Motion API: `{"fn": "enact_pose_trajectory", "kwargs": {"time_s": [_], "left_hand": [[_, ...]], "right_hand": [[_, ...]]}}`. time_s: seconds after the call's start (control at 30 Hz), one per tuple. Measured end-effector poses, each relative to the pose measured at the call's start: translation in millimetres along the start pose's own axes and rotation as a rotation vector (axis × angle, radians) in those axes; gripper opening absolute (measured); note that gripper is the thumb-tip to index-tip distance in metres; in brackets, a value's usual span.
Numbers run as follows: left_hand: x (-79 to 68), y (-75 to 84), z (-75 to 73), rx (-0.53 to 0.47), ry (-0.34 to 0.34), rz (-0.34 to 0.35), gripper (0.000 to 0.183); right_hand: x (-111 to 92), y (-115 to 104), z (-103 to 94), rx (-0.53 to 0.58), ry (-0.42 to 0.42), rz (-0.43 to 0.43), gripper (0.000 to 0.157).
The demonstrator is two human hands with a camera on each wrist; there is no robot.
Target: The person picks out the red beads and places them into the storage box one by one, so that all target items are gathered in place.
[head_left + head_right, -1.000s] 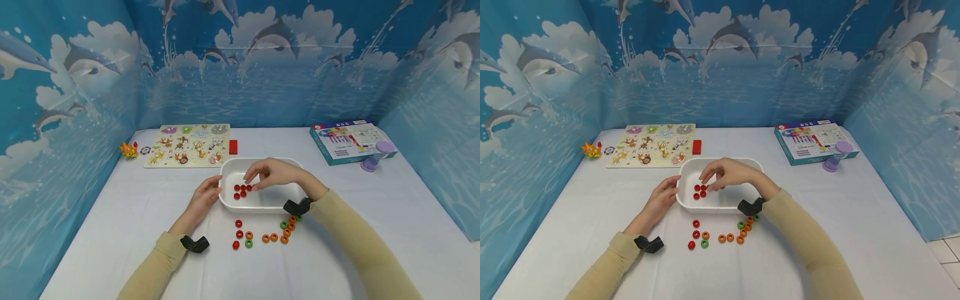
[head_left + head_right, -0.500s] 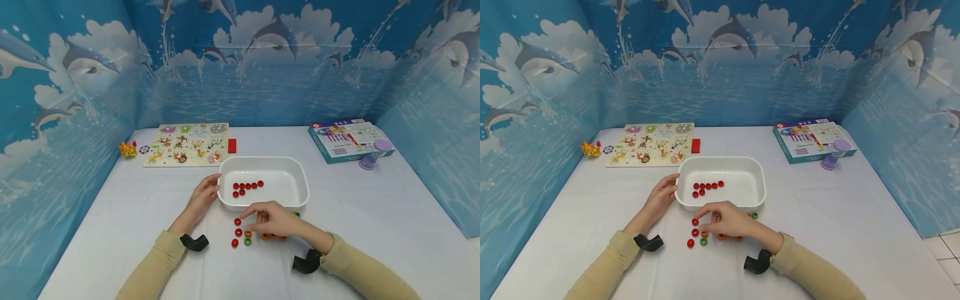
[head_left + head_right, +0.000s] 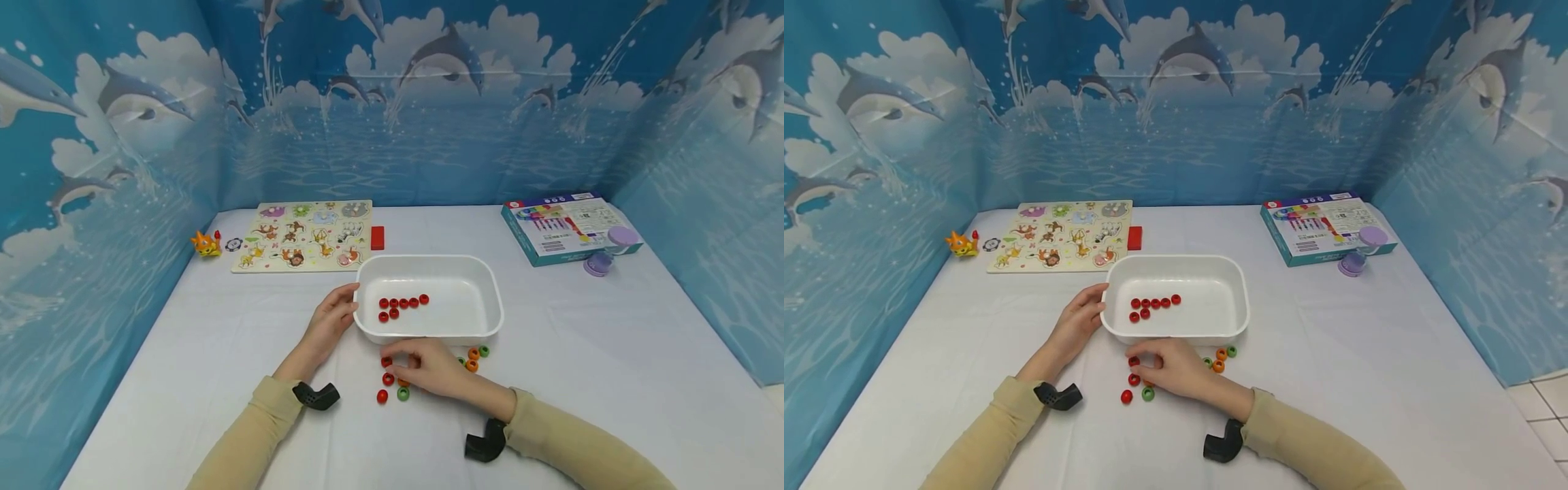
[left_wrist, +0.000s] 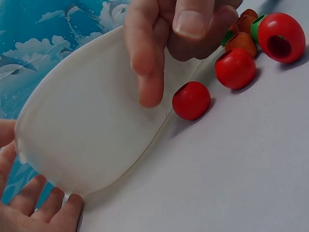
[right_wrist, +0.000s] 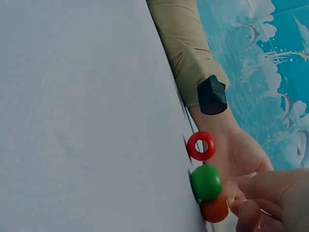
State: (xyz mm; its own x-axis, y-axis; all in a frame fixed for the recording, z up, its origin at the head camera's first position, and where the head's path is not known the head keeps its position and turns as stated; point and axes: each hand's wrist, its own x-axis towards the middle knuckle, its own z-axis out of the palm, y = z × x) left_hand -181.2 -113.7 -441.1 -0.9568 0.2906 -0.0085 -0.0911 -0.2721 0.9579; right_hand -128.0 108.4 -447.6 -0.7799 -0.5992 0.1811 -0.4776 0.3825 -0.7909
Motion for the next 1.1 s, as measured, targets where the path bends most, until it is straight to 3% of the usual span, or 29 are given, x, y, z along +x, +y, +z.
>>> {"fn": "enact_pose_trajectory", "kwargs": {"time_s": [0.53,0.73,0.93,1.1], "left_hand": [[-0.6,1.1,0.0,0.013,0.002,-0.016,0.043],[-1.0,0.9,-0.2,0.0,-0.004,-0.012,0.043],[-1.1,1.4,0.2,0.003,-0.004,-0.024,0.042],[-1.0,1.6,-0.3,-0.005,0.002,-0.025,0.043]], "right_hand": [[1,2,4.9,-0.135,0.019,0.061,0.019],[-5,-7,0.9,-0.08,0.02,0.043,0.02],[-6,-32,-22.0,0.024,0.008,0.006,0.023],[12,-45,-62.2,-0.008,-0.05,-0.008,0.024]]}}
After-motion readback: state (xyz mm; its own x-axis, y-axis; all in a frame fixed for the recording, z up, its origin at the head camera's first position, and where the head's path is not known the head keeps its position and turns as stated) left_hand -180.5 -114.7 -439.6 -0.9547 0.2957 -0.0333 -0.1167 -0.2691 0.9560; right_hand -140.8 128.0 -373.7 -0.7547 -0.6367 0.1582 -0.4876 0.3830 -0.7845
